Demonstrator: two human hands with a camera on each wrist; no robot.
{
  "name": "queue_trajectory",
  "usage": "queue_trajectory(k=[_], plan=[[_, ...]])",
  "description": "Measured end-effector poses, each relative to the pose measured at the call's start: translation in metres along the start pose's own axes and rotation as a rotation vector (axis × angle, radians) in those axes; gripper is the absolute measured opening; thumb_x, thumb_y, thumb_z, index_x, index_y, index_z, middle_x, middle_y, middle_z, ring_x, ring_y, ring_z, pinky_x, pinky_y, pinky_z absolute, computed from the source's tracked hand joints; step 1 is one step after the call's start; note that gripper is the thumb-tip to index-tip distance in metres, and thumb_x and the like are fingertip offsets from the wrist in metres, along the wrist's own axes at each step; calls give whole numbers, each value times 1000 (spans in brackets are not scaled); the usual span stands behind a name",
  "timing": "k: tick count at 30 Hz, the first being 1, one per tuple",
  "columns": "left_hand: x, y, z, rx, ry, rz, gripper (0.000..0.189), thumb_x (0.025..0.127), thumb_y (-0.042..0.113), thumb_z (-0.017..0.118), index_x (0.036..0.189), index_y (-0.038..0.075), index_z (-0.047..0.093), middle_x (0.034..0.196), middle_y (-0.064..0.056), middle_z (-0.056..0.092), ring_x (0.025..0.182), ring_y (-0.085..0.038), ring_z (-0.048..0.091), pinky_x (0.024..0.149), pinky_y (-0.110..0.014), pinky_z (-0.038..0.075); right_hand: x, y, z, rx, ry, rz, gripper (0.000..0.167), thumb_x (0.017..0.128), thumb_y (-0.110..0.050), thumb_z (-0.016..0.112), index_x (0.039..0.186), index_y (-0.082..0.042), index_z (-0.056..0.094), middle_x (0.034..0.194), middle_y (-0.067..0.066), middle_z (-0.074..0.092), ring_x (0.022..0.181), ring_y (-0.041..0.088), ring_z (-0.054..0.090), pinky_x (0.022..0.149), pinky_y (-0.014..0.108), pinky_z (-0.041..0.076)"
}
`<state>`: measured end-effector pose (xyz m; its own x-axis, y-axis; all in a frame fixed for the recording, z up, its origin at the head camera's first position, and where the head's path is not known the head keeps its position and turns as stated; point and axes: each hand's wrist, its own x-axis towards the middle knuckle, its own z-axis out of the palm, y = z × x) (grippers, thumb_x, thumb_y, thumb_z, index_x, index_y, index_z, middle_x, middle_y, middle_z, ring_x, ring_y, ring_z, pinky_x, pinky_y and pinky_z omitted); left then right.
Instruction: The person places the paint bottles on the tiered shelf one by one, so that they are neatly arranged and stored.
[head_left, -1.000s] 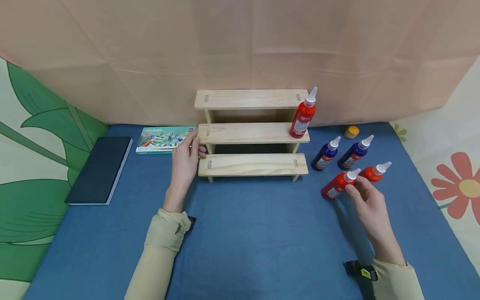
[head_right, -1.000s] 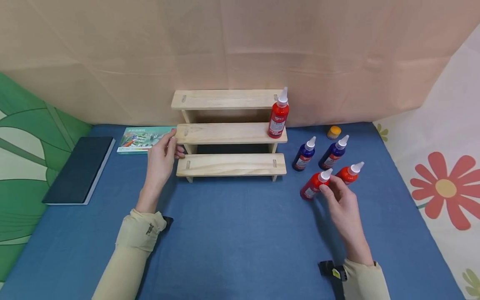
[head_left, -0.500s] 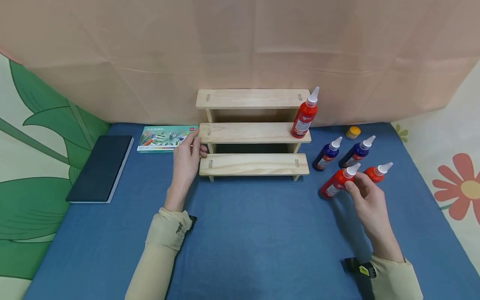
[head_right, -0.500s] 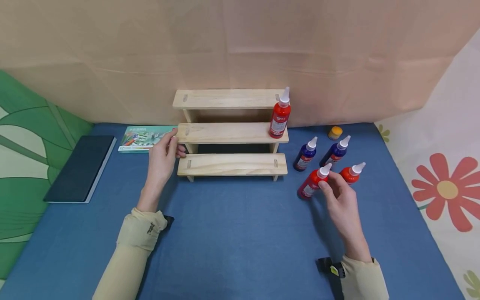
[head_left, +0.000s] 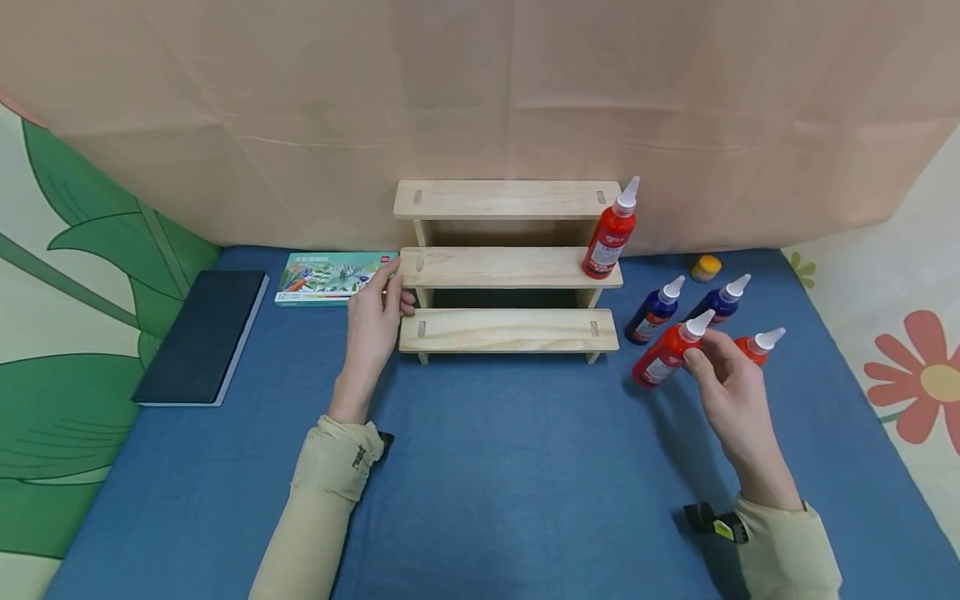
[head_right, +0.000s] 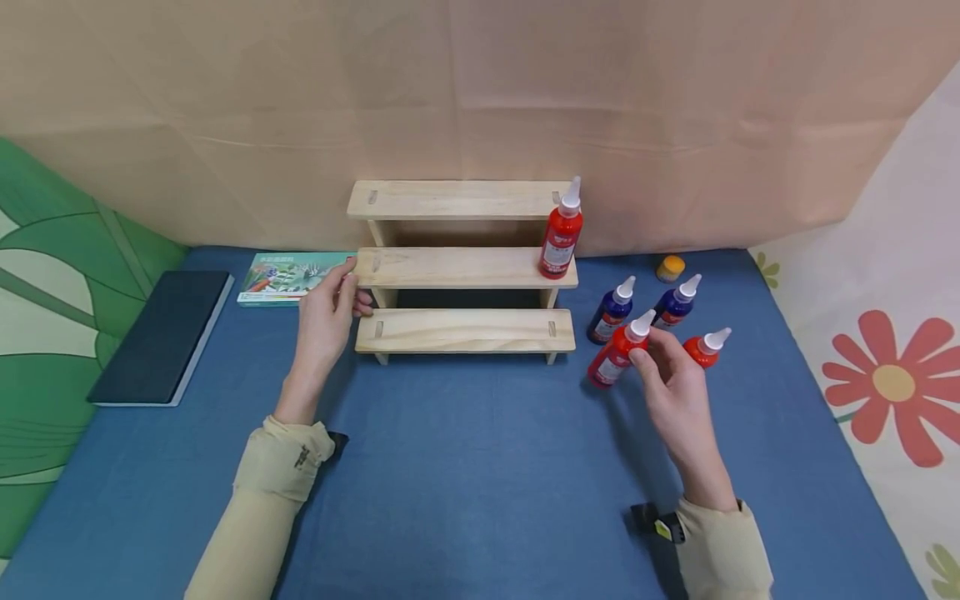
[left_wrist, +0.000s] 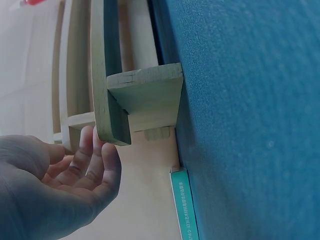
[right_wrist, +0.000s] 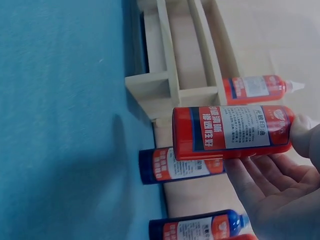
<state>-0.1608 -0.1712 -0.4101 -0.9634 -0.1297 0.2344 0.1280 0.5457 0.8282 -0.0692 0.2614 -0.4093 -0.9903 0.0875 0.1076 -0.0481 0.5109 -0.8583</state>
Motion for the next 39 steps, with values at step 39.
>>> queue_trajectory(k=[39], plan=[[0,-1,1,4,5,14,42,117,13,47,155,-2,54,93,-22,74,79,-32,75,73,-30,56,45,-68,39,176,-49,-147,42,113,-12,56,151,5,53,143,18,61,122,6,58,104,18,47]])
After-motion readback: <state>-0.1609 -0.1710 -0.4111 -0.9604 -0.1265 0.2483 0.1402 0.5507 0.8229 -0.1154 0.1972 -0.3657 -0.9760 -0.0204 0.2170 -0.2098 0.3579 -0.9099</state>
